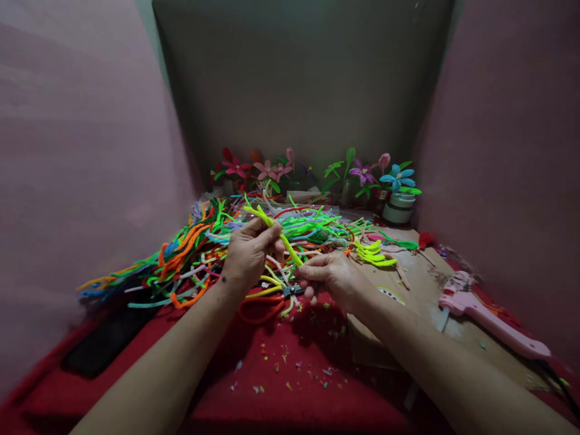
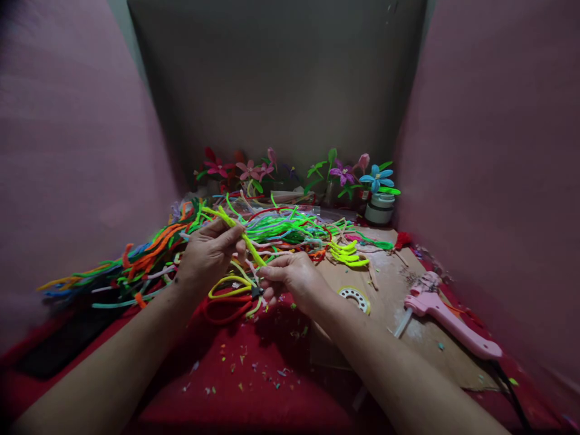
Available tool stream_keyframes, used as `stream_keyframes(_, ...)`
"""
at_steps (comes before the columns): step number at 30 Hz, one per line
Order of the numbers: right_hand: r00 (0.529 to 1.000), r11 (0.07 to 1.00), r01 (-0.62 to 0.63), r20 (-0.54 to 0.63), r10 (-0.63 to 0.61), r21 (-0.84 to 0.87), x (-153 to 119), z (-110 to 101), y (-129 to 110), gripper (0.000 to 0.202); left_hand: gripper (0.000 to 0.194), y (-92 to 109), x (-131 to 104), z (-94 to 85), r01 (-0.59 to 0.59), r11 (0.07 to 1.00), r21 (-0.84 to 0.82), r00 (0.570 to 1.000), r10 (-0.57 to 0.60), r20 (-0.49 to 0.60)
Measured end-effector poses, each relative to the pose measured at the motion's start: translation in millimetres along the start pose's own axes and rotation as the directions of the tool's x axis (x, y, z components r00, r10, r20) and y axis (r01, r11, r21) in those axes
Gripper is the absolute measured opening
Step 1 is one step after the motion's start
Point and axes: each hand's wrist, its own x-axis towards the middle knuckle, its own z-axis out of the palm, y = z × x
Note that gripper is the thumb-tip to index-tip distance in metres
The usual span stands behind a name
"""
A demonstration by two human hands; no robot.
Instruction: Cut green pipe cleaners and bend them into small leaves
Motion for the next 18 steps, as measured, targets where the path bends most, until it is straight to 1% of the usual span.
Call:
stream_keyframes(3, 1.0, 0.999, -0.002, -0.014, 0.001, -0.042, 0.0, 0.5, 0.0, 0.013, 0.013, 1.1, -1.7, 0.2, -0.05, 0.985, 0.165, 0.989, 0.072, -0.129)
stream_keyframes(5, 1.0, 0.996, 0.004, -0.016, -0.005, -0.089, -0.8, 0.9, 0.7, 0.016, 0.016, 1.9, -1.3, -0.2, -0.102, 0.957, 0.272, 0.967, 0.16, -0.2)
stream_keyframes(6, 1.0, 0.994, 0.007, -0.013, -0.009, -0.11, -1.5, 1.3, 1.0, 0.018, 0.018, 2.6, -0.2, -0.9, -0.122, 0.948, 0.295, 0.955, 0.192, -0.224)
stream_keyframes(7, 1.0, 0.992, 0.009, -0.013, -0.01, -0.122, -2.4, 1.8, 1.0, 0.019, 0.018, 3.7, 1.4, -2.1, -0.13, 0.95, 0.282, 0.949, 0.202, -0.241)
stream_keyframes(8, 1.0, 0.992, 0.007, -0.013, -0.008, -0.125, -3.3, 2.4, 0.7, 0.02, 0.018, 5.2, 3.5, -3.7, -0.124, 0.963, 0.238, 0.95, 0.185, -0.251)
stream_keyframes(10, 1.0, 0.994, -0.005, -0.014, 0.003, -0.109, -4.7, 3.2, -0.5, 0.02, 0.015, 9.1, 8.1, -7.4, -0.096, 0.991, 0.091, 0.958, 0.117, -0.263)
stream_keyframes(12, 1.0, 0.996, -0.007, -0.019, 0.005, -0.087, -5.3, 3.3, -2.4, 0.02, 0.013, 12.6, 11.7, -10.7, -0.089, 0.994, -0.062, 0.963, 0.07, -0.26)
stream_keyframes(14, 0.999, 0.998, 0.005, -0.05, -0.007, -0.055, -4.9, 2.3, -4.1, 0.019, 0.019, 13.2, 12.7, -12.2, -0.073, 0.979, -0.19, 0.978, 0.033, -0.204)
stream_keyframes(15, 0.997, 0.999, 0.014, -0.077, -0.017, -0.034, -4.4, 1.5, -4.7, 0.018, 0.024, 11.8, 11.9, -11.9, -0.025, 0.971, -0.24, 0.99, -0.009, -0.141)
stream_keyframes(16, 0.994, 1.0, 0.022, -0.102, -0.023, -0.012, -3.9, 0.5, -5.1, 0.017, 0.029, 9.3, 10.2, -10.8, 0.064, 0.964, -0.259, 0.995, -0.08, -0.052)
stream_keyframes(17, 0.992, 1.0, 0.027, -0.121, -0.026, 0.008, -3.3, -0.5, -5.2, 0.016, 0.032, 5.8, 7.9, -9.0, 0.171, 0.956, -0.238, 0.985, -0.165, 0.049)
stream_keyframes(18, 0.991, 0.999, 0.033, -0.127, -0.03, 0.023, -2.6, -1.6, -5.0, 0.015, 0.033, 1.7, 5.2, -6.6, 0.276, 0.944, -0.179, 0.957, -0.253, 0.141)
